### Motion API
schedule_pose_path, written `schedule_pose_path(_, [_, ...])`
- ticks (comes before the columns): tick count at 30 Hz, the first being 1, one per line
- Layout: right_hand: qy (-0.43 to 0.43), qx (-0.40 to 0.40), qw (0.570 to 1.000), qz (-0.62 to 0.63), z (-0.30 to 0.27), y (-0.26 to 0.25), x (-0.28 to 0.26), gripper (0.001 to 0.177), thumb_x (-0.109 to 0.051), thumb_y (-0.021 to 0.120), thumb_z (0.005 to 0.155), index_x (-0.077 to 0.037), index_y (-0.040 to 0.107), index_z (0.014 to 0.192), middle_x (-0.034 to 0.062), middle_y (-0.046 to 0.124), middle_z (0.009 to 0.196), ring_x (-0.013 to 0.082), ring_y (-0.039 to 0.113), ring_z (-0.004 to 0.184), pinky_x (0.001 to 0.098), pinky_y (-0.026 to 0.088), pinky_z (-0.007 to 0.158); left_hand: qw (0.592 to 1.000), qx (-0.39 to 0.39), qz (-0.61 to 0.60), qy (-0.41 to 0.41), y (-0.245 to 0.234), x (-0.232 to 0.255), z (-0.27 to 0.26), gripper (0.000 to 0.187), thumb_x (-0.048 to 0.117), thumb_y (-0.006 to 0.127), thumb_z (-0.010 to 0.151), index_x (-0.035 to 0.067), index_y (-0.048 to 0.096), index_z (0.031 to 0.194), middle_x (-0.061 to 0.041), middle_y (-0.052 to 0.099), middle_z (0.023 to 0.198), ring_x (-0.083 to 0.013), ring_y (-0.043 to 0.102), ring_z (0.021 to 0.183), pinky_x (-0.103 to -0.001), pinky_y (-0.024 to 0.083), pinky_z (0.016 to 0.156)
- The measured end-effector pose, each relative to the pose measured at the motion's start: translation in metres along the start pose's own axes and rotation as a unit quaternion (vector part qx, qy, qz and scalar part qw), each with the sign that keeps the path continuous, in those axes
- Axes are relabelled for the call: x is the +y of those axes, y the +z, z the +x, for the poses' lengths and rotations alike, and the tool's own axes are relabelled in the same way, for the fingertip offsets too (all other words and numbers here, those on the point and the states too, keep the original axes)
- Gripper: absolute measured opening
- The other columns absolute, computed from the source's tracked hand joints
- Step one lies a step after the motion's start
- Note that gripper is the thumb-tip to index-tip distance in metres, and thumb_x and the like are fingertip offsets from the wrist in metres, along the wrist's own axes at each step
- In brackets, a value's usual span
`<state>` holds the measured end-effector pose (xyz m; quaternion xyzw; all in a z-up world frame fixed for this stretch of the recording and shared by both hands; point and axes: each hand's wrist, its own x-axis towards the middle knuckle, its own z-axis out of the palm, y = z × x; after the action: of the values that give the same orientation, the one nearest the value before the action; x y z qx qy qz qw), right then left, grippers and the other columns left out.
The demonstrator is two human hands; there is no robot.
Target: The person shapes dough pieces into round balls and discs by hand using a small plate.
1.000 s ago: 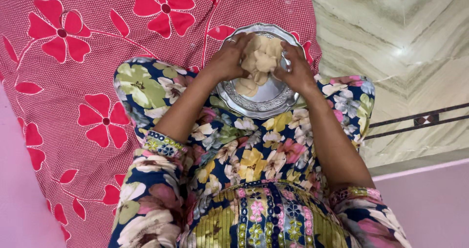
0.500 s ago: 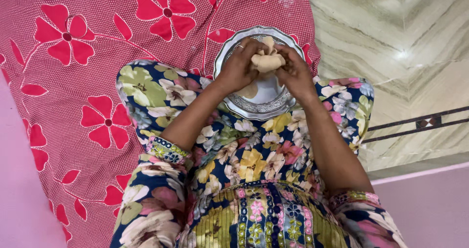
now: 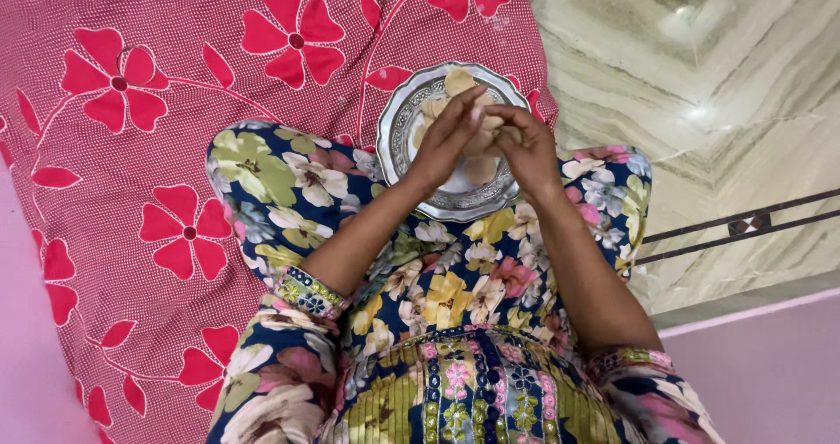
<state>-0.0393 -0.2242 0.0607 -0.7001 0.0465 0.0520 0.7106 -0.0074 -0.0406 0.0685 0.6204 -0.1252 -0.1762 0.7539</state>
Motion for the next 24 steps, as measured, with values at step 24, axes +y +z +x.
schedule_pose_path(24, [-0.208,0.107,0.885,-0.403,-0.002,0.071,-0.025,0.035,-0.023,0.052,0.102,-0.001,0.056,0.13,0.0199,0.05,0.142,0.0366,0.045,0.137,0.0514,0.036,0.115,0.857,0.088,-0.424,-0.278,0.006,-0.041,-0.007,0.057,0.055,0.037,0.109,0.011,0.045,0.144,-0.012,0.052,0.139,-0.025,0.054,0.129,-0.048,0.045,0.115])
